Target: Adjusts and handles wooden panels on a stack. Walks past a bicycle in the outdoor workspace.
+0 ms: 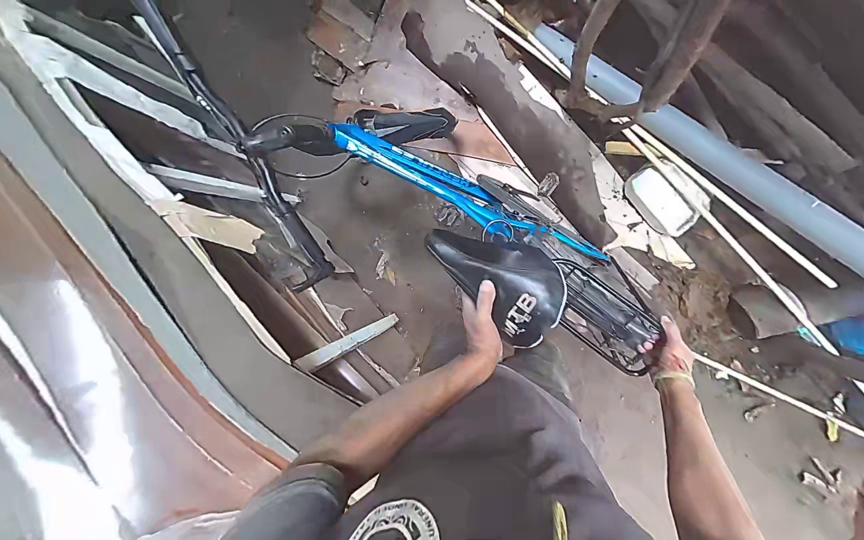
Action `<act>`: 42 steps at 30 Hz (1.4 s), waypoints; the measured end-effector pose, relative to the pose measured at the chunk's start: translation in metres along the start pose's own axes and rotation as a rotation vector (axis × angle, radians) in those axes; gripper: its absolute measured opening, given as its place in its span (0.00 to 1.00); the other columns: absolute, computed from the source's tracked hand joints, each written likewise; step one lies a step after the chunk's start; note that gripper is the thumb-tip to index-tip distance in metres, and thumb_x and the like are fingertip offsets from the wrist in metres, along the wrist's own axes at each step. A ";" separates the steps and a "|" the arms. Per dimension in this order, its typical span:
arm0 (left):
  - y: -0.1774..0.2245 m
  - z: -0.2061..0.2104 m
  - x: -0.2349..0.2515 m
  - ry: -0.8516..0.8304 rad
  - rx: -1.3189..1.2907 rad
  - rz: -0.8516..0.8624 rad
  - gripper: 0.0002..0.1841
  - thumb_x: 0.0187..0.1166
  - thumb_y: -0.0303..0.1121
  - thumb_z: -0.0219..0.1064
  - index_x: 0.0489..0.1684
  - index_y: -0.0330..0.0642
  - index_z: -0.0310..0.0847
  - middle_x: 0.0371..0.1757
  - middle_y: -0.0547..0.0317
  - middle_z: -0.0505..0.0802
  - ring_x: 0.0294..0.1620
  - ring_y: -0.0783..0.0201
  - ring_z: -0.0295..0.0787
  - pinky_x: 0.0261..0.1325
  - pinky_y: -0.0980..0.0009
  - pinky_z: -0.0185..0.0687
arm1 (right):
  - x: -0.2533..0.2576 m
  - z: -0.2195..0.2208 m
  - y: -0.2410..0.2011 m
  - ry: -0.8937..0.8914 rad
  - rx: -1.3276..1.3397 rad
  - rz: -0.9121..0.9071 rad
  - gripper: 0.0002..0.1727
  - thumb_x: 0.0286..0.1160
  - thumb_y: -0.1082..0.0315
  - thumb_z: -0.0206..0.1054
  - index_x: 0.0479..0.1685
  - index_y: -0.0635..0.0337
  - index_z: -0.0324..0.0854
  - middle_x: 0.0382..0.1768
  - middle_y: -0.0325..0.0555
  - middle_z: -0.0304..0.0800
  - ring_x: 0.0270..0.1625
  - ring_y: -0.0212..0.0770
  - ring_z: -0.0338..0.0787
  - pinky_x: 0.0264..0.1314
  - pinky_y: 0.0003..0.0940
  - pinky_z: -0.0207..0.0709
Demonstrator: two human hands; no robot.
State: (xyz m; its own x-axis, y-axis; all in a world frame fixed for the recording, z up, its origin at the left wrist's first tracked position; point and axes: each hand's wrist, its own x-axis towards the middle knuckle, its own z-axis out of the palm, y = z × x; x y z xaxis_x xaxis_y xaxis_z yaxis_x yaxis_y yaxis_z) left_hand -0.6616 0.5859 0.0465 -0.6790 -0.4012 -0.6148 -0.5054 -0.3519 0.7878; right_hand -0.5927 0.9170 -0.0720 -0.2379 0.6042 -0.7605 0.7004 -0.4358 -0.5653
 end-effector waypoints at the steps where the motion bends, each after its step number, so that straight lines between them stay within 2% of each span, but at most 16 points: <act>1: -0.009 0.004 -0.007 -0.036 0.032 -0.006 0.43 0.79 0.60 0.64 0.86 0.37 0.58 0.69 0.45 0.87 0.67 0.58 0.87 0.71 0.56 0.85 | 0.004 -0.014 0.008 0.027 -0.003 0.027 0.25 0.85 0.44 0.61 0.26 0.53 0.76 0.12 0.35 0.76 0.10 0.34 0.77 0.14 0.34 0.78; 5: -0.030 0.033 -0.023 -0.223 0.174 -0.081 0.55 0.68 0.70 0.69 0.90 0.42 0.54 0.75 0.50 0.84 0.74 0.61 0.83 0.76 0.58 0.83 | 0.034 -0.058 0.035 0.052 0.045 0.068 0.24 0.86 0.44 0.60 0.31 0.54 0.77 0.15 0.37 0.77 0.12 0.35 0.77 0.16 0.35 0.78; 10: -0.031 0.091 -0.034 -0.332 0.231 -0.112 0.52 0.71 0.66 0.71 0.89 0.41 0.54 0.73 0.48 0.85 0.71 0.60 0.86 0.74 0.57 0.85 | 0.061 -0.089 0.041 0.106 0.044 0.112 0.29 0.84 0.38 0.59 0.30 0.56 0.78 0.16 0.38 0.79 0.14 0.35 0.80 0.18 0.35 0.80; 12: -0.027 0.123 -0.035 -0.387 0.235 -0.138 0.53 0.71 0.66 0.72 0.89 0.41 0.52 0.72 0.46 0.85 0.70 0.57 0.86 0.73 0.55 0.86 | 0.074 -0.101 0.031 0.148 -0.020 0.083 0.32 0.83 0.35 0.60 0.37 0.60 0.80 0.21 0.41 0.81 0.17 0.36 0.81 0.22 0.37 0.81; 14: -0.021 0.158 -0.034 -0.442 0.262 -0.164 0.52 0.72 0.66 0.71 0.89 0.41 0.51 0.73 0.42 0.84 0.70 0.54 0.86 0.70 0.52 0.86 | 0.084 -0.112 0.017 0.153 -0.125 -0.004 0.34 0.83 0.36 0.60 0.55 0.63 0.82 0.29 0.48 0.85 0.22 0.39 0.82 0.26 0.40 0.80; 16: -0.016 0.194 -0.030 -0.476 0.281 -0.146 0.51 0.72 0.65 0.72 0.87 0.39 0.53 0.71 0.40 0.84 0.69 0.53 0.86 0.70 0.51 0.86 | 0.095 -0.121 0.005 0.132 -0.191 -0.099 0.34 0.85 0.41 0.62 0.73 0.64 0.76 0.43 0.58 0.89 0.33 0.46 0.86 0.39 0.47 0.83; 19: -0.010 0.241 -0.032 -0.485 0.319 -0.142 0.53 0.71 0.65 0.74 0.86 0.36 0.53 0.72 0.36 0.82 0.71 0.49 0.84 0.72 0.48 0.82 | 0.116 -0.130 -0.009 0.162 -0.296 -0.158 0.37 0.85 0.46 0.64 0.80 0.67 0.69 0.59 0.68 0.87 0.53 0.57 0.89 0.60 0.57 0.81; 22: -0.011 0.279 -0.031 -0.503 0.355 -0.163 0.55 0.69 0.65 0.74 0.86 0.34 0.51 0.72 0.33 0.82 0.71 0.45 0.84 0.71 0.45 0.83 | 0.128 -0.139 -0.024 0.187 -0.416 -0.174 0.43 0.83 0.46 0.67 0.87 0.69 0.60 0.77 0.74 0.75 0.80 0.67 0.77 0.82 0.64 0.67; 26: -0.005 0.310 -0.033 -0.488 0.438 -0.146 0.56 0.70 0.70 0.70 0.89 0.36 0.49 0.76 0.30 0.78 0.76 0.42 0.79 0.73 0.41 0.78 | 0.137 -0.139 -0.045 0.192 -0.488 -0.189 0.47 0.80 0.50 0.72 0.90 0.69 0.54 0.79 0.77 0.71 0.82 0.69 0.74 0.83 0.65 0.65; 29: -0.003 0.285 -0.013 -0.601 0.629 -0.044 0.54 0.77 0.74 0.55 0.95 0.42 0.44 0.85 0.29 0.69 0.82 0.36 0.73 0.74 0.37 0.78 | 0.138 -0.131 -0.054 0.225 -0.533 -0.173 0.47 0.78 0.53 0.74 0.89 0.69 0.54 0.76 0.78 0.74 0.79 0.71 0.77 0.81 0.65 0.68; 32: 0.028 0.247 0.029 -0.264 0.687 0.246 0.50 0.72 0.62 0.73 0.87 0.34 0.57 0.74 0.26 0.79 0.72 0.35 0.80 0.70 0.38 0.79 | 0.152 -0.128 -0.054 0.255 -0.507 -0.196 0.47 0.76 0.52 0.76 0.88 0.69 0.57 0.75 0.77 0.76 0.77 0.71 0.79 0.80 0.65 0.71; 33: 0.044 0.237 0.045 -0.106 0.696 0.306 0.51 0.68 0.60 0.78 0.84 0.31 0.60 0.76 0.25 0.76 0.75 0.34 0.77 0.73 0.39 0.77 | 0.154 -0.128 -0.051 0.258 -0.511 -0.193 0.47 0.75 0.52 0.76 0.88 0.68 0.58 0.75 0.76 0.76 0.78 0.70 0.79 0.81 0.63 0.70; 35: 0.061 0.237 0.067 0.150 0.750 0.350 0.48 0.59 0.64 0.81 0.70 0.30 0.76 0.77 0.32 0.76 0.76 0.38 0.76 0.73 0.41 0.76 | 0.158 -0.127 -0.054 0.301 -0.537 -0.177 0.46 0.74 0.50 0.77 0.86 0.69 0.62 0.74 0.75 0.77 0.78 0.68 0.80 0.80 0.62 0.71; 38: 0.060 0.255 0.071 0.232 0.635 0.306 0.51 0.54 0.66 0.84 0.68 0.31 0.76 0.71 0.33 0.80 0.71 0.39 0.80 0.69 0.42 0.79 | 0.151 -0.113 -0.058 0.386 -0.609 -0.130 0.50 0.75 0.44 0.73 0.88 0.69 0.59 0.75 0.76 0.76 0.76 0.69 0.81 0.76 0.63 0.76; 40: 0.067 0.268 0.078 0.257 0.506 0.315 0.56 0.54 0.66 0.84 0.76 0.29 0.68 0.70 0.29 0.80 0.71 0.36 0.80 0.68 0.40 0.80 | 0.151 -0.111 -0.065 0.396 -0.630 -0.134 0.53 0.75 0.41 0.72 0.91 0.68 0.52 0.78 0.77 0.72 0.78 0.70 0.79 0.77 0.63 0.76; 42: 0.083 0.270 0.091 0.245 0.569 0.449 0.51 0.58 0.62 0.83 0.77 0.34 0.69 0.73 0.32 0.80 0.73 0.36 0.79 0.69 0.39 0.79 | 0.161 -0.117 -0.066 0.379 -0.606 -0.145 0.52 0.76 0.45 0.73 0.91 0.68 0.51 0.79 0.79 0.70 0.79 0.71 0.77 0.78 0.63 0.74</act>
State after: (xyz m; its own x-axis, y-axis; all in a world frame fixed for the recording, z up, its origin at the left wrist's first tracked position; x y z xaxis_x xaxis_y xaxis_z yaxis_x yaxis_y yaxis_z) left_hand -0.9092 0.7483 0.0654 -0.7802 -0.6021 -0.1695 -0.4502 0.3524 0.8205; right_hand -0.5984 1.1214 -0.1197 -0.1842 0.8651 -0.4666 0.9553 0.0460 -0.2919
